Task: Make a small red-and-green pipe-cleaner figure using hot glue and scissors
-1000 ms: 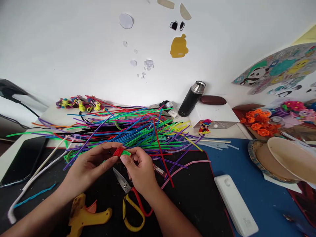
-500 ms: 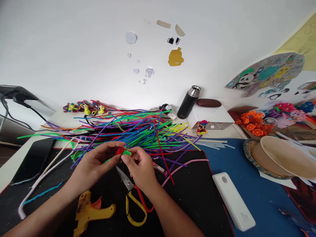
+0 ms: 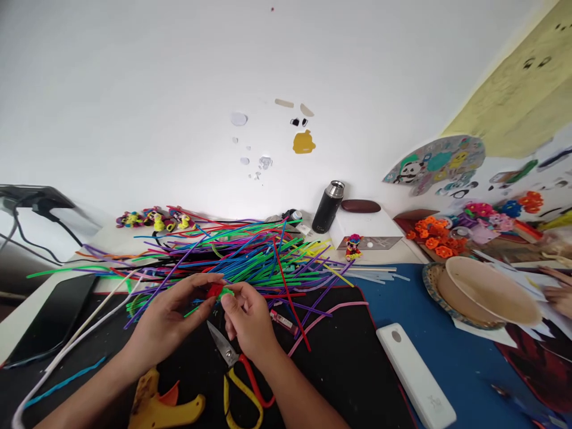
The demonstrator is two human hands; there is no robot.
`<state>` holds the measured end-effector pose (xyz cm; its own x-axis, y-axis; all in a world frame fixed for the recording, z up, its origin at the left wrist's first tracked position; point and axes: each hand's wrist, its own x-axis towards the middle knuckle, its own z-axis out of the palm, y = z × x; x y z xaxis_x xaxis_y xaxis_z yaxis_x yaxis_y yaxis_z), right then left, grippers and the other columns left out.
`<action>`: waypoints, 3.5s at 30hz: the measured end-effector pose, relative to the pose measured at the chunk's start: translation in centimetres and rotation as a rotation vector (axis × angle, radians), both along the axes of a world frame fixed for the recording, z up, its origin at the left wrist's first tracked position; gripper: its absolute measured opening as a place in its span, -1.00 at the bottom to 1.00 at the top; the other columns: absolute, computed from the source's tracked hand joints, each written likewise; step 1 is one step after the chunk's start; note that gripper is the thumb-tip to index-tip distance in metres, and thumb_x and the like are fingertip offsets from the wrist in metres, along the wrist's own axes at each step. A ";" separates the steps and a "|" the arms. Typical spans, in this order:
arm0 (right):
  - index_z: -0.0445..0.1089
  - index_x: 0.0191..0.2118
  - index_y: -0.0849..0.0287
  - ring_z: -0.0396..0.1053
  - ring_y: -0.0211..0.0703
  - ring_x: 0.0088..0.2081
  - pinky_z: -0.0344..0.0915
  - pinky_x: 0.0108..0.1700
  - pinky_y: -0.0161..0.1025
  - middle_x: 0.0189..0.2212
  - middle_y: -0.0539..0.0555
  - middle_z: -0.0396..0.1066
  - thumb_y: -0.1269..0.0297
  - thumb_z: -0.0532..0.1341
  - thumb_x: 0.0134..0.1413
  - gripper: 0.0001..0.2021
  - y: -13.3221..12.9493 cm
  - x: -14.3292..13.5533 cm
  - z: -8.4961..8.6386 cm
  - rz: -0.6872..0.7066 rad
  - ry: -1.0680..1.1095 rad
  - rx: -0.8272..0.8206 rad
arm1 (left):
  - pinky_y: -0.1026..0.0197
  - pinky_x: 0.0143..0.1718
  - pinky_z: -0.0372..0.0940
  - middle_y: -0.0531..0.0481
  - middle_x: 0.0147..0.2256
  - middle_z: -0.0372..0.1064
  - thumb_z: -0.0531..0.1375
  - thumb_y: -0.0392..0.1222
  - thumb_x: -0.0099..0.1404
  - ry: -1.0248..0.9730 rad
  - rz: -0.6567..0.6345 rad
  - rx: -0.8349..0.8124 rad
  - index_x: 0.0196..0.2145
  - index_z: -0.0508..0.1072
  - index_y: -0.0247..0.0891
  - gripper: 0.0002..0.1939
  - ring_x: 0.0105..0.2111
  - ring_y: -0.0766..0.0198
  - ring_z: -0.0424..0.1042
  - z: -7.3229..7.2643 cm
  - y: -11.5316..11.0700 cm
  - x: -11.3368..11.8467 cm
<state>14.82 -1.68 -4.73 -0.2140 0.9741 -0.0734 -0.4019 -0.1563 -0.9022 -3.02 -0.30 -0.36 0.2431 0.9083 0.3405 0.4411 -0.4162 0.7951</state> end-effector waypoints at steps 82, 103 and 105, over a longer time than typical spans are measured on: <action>0.40 -0.21 0.08 0.17 -0.27 -0.55 0.11 -0.46 -0.29 -0.58 -0.20 0.23 0.02 0.49 0.11 -0.66 -0.8 0.5 1.8 -0.219 -0.328 0.252 | -0.04 0.18 0.51 -0.27 0.11 0.69 0.57 0.07 0.23 -0.560 -0.130 -0.687 0.12 0.74 -0.13 -0.47 0.12 -0.21 0.66 1.6 0.2 0.0; 0.43 -0.23 0.09 0.15 -0.26 -0.54 0.09 -0.44 -0.28 -0.58 -0.18 0.22 -0.02 0.48 0.10 -0.65 -0.8 0.6 2.4 -0.231 -0.297 0.204 | 0.05 0.20 0.52 -0.19 0.15 0.68 0.57 0.08 0.24 -0.504 -0.156 -0.661 0.11 0.75 -0.02 -0.50 0.15 -0.13 0.65 0.9 0.3 -0.5; 0.43 -0.23 0.10 0.16 -0.26 -0.54 0.09 -0.45 -0.28 -0.58 -0.18 0.23 -0.02 0.48 0.10 -0.65 -0.9 0.6 2.4 -0.231 -0.299 0.190 | 0.06 0.18 0.53 -0.18 0.16 0.67 0.58 0.05 0.24 -0.517 -0.158 -0.661 0.11 0.75 -0.01 -0.51 0.13 -0.12 0.66 1.0 0.4 -0.4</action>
